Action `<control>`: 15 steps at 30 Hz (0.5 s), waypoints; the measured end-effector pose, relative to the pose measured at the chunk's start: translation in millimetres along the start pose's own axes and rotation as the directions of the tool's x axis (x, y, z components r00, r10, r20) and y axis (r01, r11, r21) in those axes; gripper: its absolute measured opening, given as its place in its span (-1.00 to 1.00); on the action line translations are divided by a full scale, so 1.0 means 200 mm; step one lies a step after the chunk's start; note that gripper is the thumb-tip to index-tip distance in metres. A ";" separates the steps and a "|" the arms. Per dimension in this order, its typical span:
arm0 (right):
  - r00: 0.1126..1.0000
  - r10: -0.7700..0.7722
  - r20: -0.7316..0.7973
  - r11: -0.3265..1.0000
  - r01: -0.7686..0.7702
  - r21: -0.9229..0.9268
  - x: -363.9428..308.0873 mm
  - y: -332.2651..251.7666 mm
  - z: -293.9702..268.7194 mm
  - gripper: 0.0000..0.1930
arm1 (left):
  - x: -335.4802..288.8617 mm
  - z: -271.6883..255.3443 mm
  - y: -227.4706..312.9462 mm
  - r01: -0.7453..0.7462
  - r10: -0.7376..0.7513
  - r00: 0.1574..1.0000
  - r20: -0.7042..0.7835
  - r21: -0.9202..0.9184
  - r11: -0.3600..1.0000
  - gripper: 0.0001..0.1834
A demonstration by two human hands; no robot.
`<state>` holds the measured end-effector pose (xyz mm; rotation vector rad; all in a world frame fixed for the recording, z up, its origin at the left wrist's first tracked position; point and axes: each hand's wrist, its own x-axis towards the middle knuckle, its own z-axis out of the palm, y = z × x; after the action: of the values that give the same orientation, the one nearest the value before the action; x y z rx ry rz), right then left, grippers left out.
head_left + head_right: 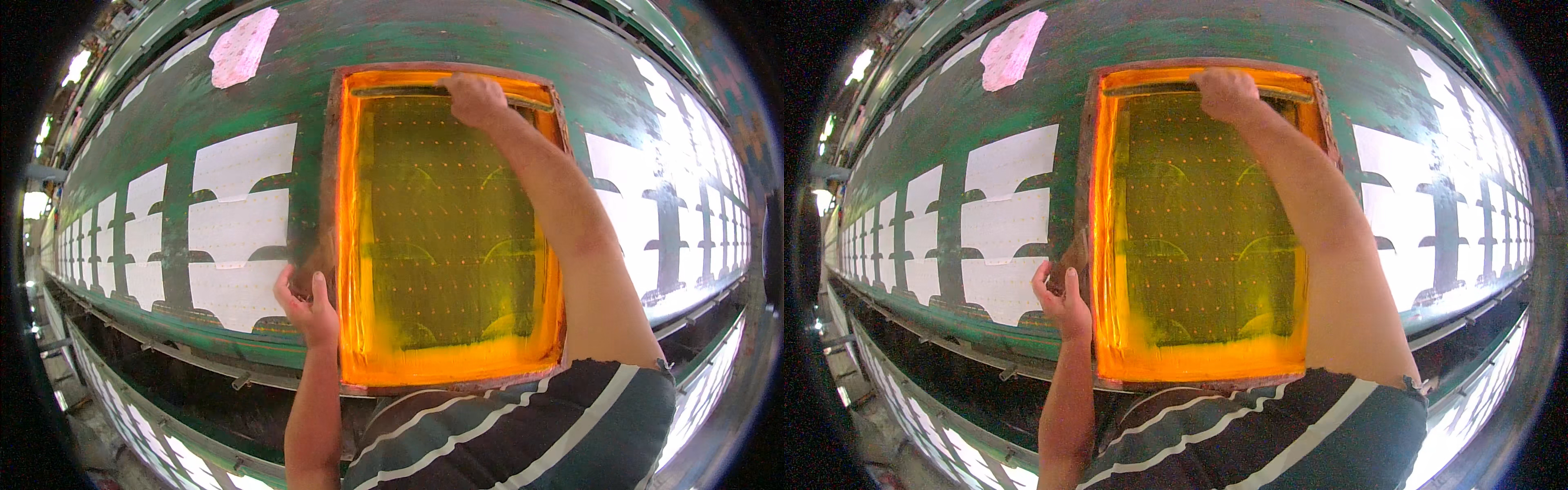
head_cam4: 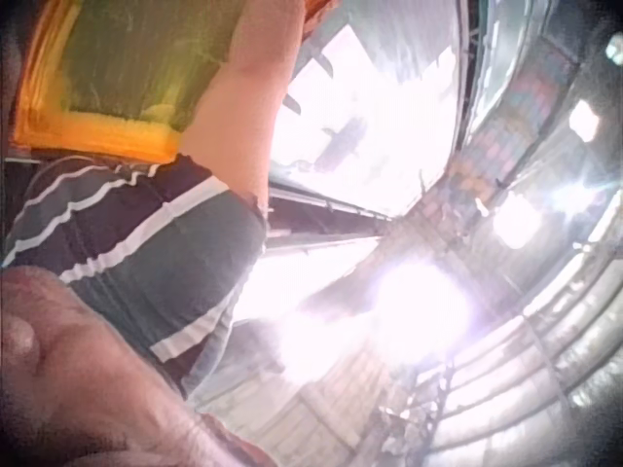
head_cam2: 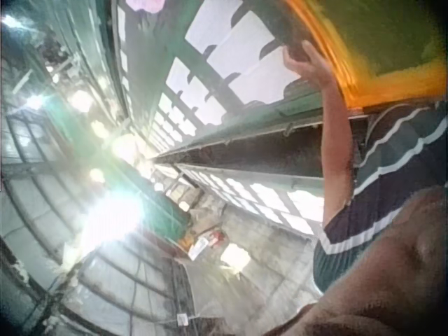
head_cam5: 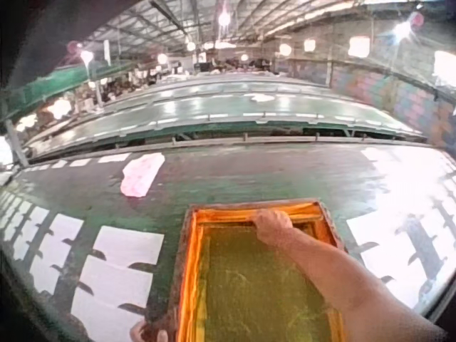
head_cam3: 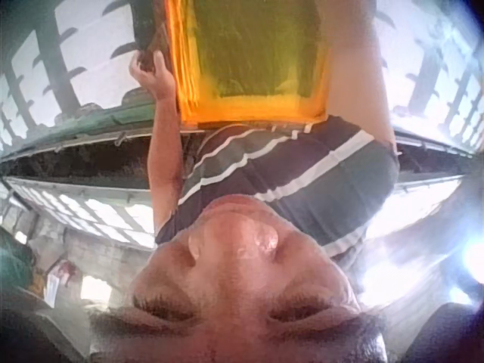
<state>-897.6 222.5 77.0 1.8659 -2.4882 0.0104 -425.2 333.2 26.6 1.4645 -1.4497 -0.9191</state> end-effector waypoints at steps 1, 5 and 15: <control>0.999 -0.008 -0.035 1.000 0.008 -0.005 0.05 0.03 -0.01 -0.37 | 0.00 0.00 0.00 -0.004 0.004 1.000 -0.001 0.035 0.999 -0.39; 0.998 -0.001 -0.070 1.000 0.004 0.031 0.13 0.11 -0.01 -0.39 | 0.01 -0.01 -0.02 -0.042 0.042 0.999 0.002 0.183 0.982 -0.40; 0.962 -0.127 0.241 0.988 0.144 -0.053 0.13 0.12 -0.15 -0.51 | 0.01 -0.01 0.01 -0.030 0.025 0.999 0.024 0.205 0.978 -0.40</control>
<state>-926.6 205.8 107.8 2.1172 -2.4578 -0.3177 -425.1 332.1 29.7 1.5834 -1.6158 -0.7888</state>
